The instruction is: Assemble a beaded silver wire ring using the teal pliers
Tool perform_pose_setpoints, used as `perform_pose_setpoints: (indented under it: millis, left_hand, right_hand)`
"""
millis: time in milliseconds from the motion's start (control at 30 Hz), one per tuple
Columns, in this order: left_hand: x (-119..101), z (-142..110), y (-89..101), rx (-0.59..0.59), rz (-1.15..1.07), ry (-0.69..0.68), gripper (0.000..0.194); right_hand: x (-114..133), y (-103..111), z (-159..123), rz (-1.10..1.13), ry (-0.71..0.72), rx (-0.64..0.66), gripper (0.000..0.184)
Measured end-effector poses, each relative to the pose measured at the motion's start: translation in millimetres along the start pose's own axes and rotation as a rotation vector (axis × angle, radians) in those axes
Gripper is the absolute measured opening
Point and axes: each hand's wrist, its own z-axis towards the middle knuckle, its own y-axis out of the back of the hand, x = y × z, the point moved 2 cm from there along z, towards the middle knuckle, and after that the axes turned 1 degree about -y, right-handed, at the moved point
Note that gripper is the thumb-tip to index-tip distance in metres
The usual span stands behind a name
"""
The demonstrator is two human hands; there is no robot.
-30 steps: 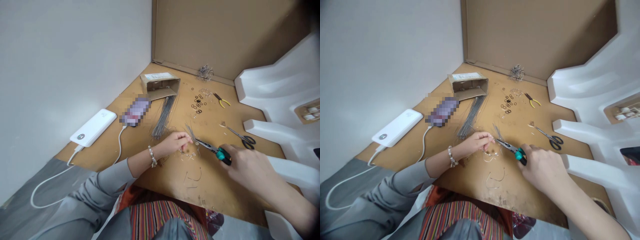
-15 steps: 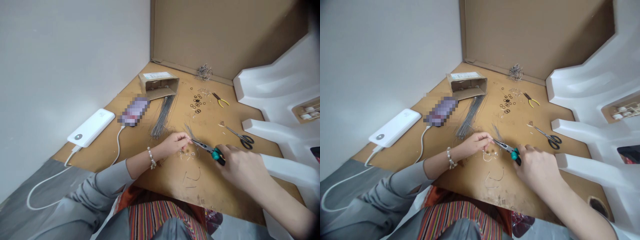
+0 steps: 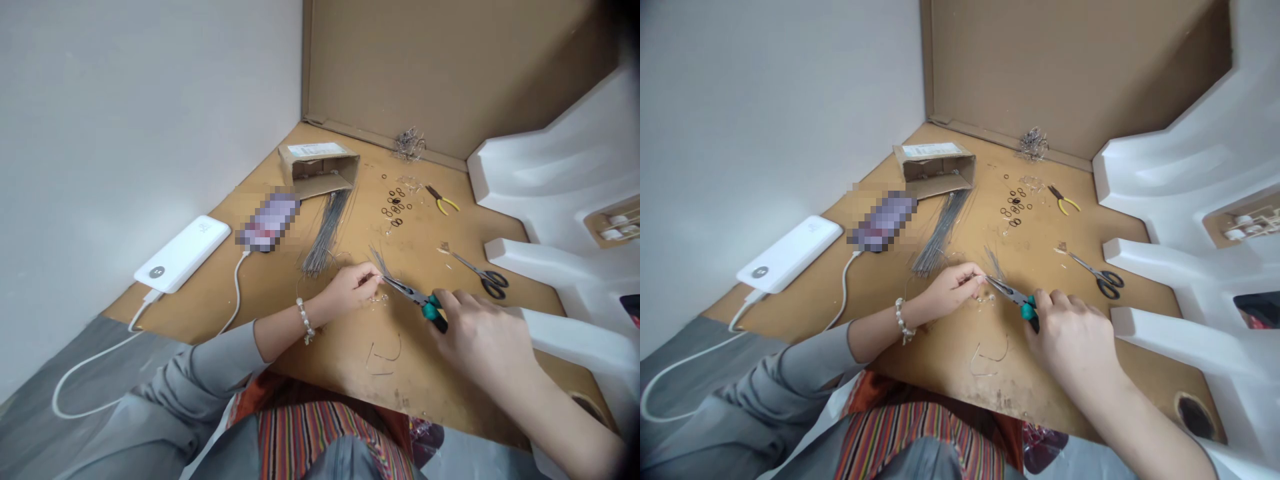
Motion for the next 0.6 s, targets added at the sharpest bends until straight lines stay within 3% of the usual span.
perform_pose_setpoints:
  millis: [133,600]
  left_hand:
    - [-2.4,-0.9,-0.4,-0.028,0.043,-0.035,0.019]
    - [-1.4,-1.0,1.1,-0.006,0.089,-0.013,0.02]
  right_hand:
    - [2.4,-0.5,-3.2,-0.019,0.008,-0.062,0.015]
    - [6.6,0.1,-3.5,-0.058,0.031,-0.082,0.016]
